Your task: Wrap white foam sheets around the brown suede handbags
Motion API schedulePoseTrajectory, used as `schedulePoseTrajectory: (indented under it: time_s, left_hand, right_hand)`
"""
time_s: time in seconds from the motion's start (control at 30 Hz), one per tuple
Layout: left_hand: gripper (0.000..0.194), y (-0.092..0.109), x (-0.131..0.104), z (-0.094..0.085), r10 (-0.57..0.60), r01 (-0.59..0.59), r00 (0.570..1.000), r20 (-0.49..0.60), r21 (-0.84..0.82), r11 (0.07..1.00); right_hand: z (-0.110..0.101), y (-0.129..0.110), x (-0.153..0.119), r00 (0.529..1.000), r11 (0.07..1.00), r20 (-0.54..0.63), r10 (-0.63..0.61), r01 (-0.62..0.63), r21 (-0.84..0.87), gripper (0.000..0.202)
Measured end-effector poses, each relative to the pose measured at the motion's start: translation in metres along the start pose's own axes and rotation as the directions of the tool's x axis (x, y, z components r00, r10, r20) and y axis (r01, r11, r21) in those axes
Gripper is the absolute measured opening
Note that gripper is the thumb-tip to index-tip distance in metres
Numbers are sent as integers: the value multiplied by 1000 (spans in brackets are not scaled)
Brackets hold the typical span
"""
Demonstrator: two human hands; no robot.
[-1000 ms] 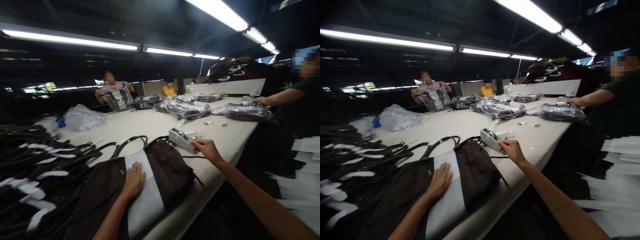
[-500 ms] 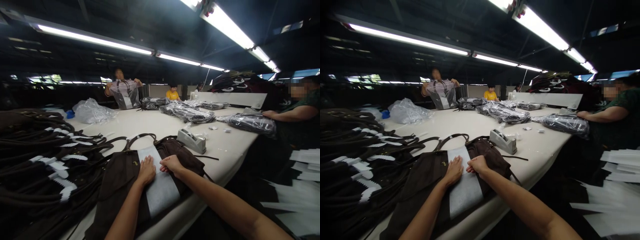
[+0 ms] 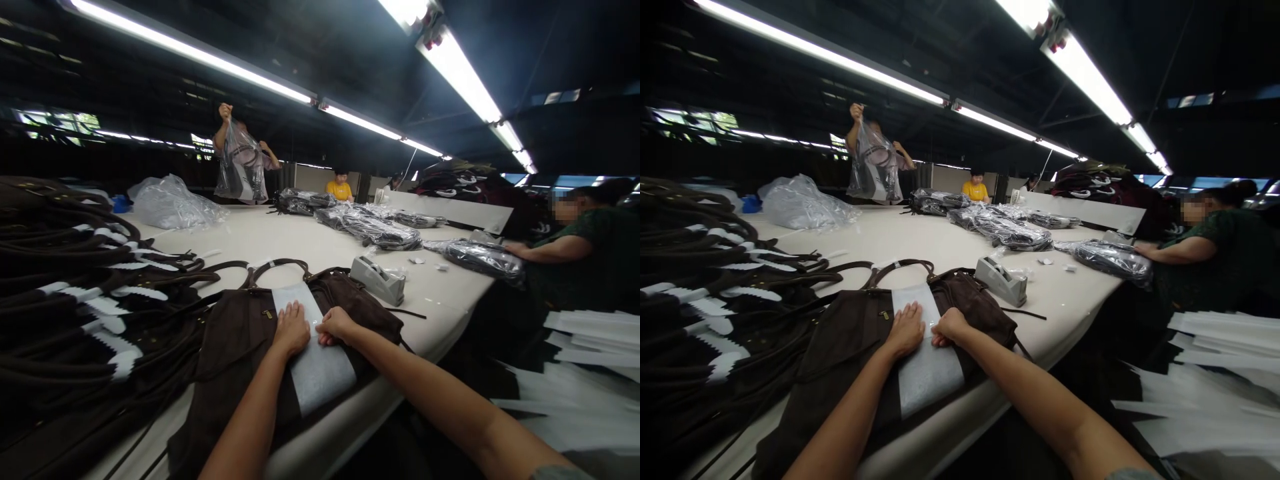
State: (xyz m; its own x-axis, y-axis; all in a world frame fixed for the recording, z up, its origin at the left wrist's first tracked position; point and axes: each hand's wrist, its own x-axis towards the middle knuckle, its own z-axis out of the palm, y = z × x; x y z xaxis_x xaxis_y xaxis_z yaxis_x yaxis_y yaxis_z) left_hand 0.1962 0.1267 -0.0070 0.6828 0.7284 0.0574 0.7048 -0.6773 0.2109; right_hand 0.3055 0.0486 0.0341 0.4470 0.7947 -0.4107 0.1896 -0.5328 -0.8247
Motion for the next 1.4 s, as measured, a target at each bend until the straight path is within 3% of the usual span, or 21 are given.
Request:
schedulePoseTrajectory:
  time_s: [0.37,0.43,0.47,0.5,0.57,0.63,0.67,0.73,0.8,0.87,1.0,1.1,1.27,1.4]
  left_hand:
    - [55,0,-1,-2,-6,6,1000,1,-3,1000]
    - [54,-2,2,1,-4,4,1000,4,4,1000]
    - [54,-3,3,3,0,0,1000,7,8,1000]
    - [53,-4,4,4,3,-4,1000,10,12,1000]
    - [54,-6,6,5,6,-7,1000,20,19,1000]
    - [55,-7,8,4,0,-1,999,37,27,1000]
    - [56,-8,9,2,-5,3,999,49,30,1000]
    - [57,-11,12,-1,-5,2,997,71,35,999]
    - [59,-16,15,-1,6,-9,996,89,40,999]
    - [60,-21,18,2,14,-17,995,98,33,999]
    - [59,-34,24,16,12,-12,998,55,-15,1000]
    - [58,-41,28,23,27,-26,999,19,-48,999]
    - [58,-46,30,27,37,-36,999,15,-64,997]
    - [58,-51,32,28,50,-49,999,9,-79,996]
  right_hand:
    - [-23,3,-22,963,941,266,55,39,-335,32]
    - [-38,1,-26,928,942,372,28,100,-320,26]
    - [-51,-2,-26,930,946,366,-30,145,-291,25]
    - [-68,-5,-24,949,947,294,-111,191,-258,24]
    - [-112,-12,-15,963,941,-27,-269,257,-220,23]
    - [-165,-16,-2,881,945,-361,-305,235,-225,22]
    - [-190,-16,4,847,952,-448,-287,202,-228,23]
    - [-233,-12,17,825,967,-517,-229,130,-221,20]
    - [-260,-6,31,845,978,-509,-160,66,-198,20]
    - [-275,0,45,888,985,-449,-96,18,-174,23]
    - [-289,6,64,960,989,-280,2,-44,-143,27]
    - [-296,10,70,983,994,-184,21,-41,-102,26]
    - [-299,14,63,973,997,-220,-72,66,-35,22]
    - [-311,15,41,914,968,-321,-247,248,-37,20]
